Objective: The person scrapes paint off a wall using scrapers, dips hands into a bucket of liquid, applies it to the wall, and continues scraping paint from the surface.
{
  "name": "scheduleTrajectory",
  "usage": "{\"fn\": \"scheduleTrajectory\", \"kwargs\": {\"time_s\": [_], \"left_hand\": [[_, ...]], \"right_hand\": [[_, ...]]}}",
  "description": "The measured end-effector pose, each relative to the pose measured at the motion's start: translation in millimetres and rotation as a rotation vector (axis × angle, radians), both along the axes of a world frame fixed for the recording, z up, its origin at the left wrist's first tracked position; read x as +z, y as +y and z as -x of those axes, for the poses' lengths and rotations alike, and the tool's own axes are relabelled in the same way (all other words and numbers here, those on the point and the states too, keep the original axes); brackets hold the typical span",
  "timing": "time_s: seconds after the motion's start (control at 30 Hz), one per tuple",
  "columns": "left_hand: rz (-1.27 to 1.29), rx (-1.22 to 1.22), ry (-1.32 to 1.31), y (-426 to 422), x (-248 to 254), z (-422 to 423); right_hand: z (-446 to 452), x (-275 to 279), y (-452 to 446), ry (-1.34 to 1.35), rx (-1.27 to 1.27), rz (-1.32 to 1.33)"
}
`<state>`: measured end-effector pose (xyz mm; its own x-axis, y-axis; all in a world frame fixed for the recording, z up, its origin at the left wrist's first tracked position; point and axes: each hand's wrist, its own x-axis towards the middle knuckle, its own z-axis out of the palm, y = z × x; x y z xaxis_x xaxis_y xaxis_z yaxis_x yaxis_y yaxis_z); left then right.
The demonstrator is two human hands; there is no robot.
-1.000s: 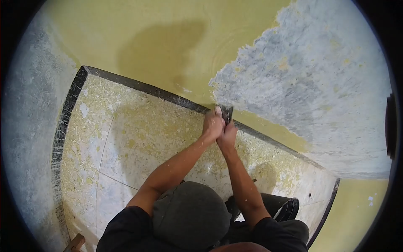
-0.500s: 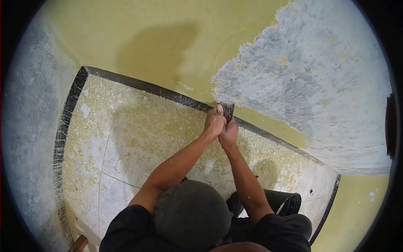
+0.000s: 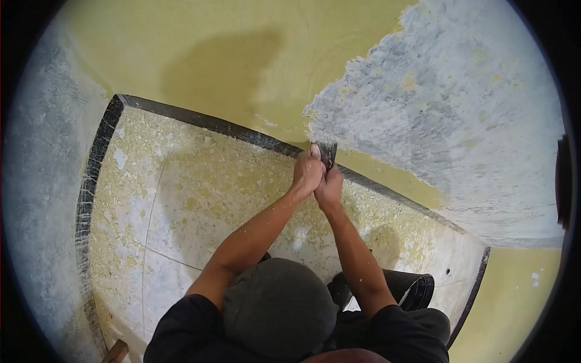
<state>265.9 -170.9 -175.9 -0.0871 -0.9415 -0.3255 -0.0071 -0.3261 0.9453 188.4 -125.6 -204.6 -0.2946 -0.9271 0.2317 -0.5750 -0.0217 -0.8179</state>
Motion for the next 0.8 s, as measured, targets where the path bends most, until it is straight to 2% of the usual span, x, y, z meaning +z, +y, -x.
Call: {"fn": "scheduleTrajectory", "kwargs": {"time_s": [0.07, 0.1, 0.2, 0.23, 0.27, 0.33, 0.37, 0.47, 0.5, 0.53, 0.6, 0.63, 0.67, 0.73, 0.8], "left_hand": [[-0.032, -0.039, 0.058, 10.0, -10.0, 0.5], [-0.054, -0.042, 0.058, 19.7, -13.8, 1.5], [0.017, -0.067, -0.020, 0.3, -8.0, 4.2], [-0.001, -0.036, 0.034, -3.4, -6.1, 4.8], [-0.027, -0.017, 0.082, -4.0, -7.2, 3.3], [-0.046, 0.003, 0.013, 15.6, -20.9, 6.4], [-0.026, -0.008, 0.045, 7.4, -28.6, 8.9], [-0.029, 0.017, 0.073, -0.7, -11.3, 2.6], [0.023, 0.048, 0.080, -8.8, -7.5, -1.8], [0.059, 0.079, 0.093, -10.3, -3.7, -4.8], [0.059, 0.064, 0.096, -10.0, 1.1, -7.5], [0.038, 0.002, 0.029, -7.5, -8.0, -2.0], [-0.011, -0.061, -0.045, -1.1, -15.7, 0.8], [0.045, -0.051, -0.061, -6.0, -0.5, -4.8], [-0.030, -0.057, 0.013, 1.5, 7.6, -8.7]], "right_hand": [[-9.2, 35.2, 2.6, -0.028, -0.021, -0.138], [3.4, 9.2, 1.6, 0.079, -0.062, -0.207], [4.6, -2.7, 6.5, 0.048, -0.089, -0.050], [-6.9, 32.7, 1.8, 0.014, -0.045, -0.014], [-7.8, 30.3, -6.8, 0.004, -0.055, -0.017], [-2.4, 27.3, -0.3, 0.064, -0.071, -0.224], [1.1, 18.4, 4.1, 0.232, -0.061, -0.188], [-10.1, 38.2, -1.9, 0.087, -0.025, -0.085], [-13.4, 36.5, -11.1, 0.118, -0.046, 0.046], [-11.7, 32.5, -3.2, 0.119, -0.054, 0.027], [-5.8, 23.3, -4.2, 0.232, -0.027, -0.283], [-2.8, -5.5, -4.6, 0.073, -0.008, 0.137], [-6.7, 6.2, -4.5, 0.069, -0.005, 0.150], [-12.7, 38.9, -1.5, 0.012, -0.067, -0.138], [-6.5, 23.6, 10.9, 0.044, -0.077, -0.195]]}}
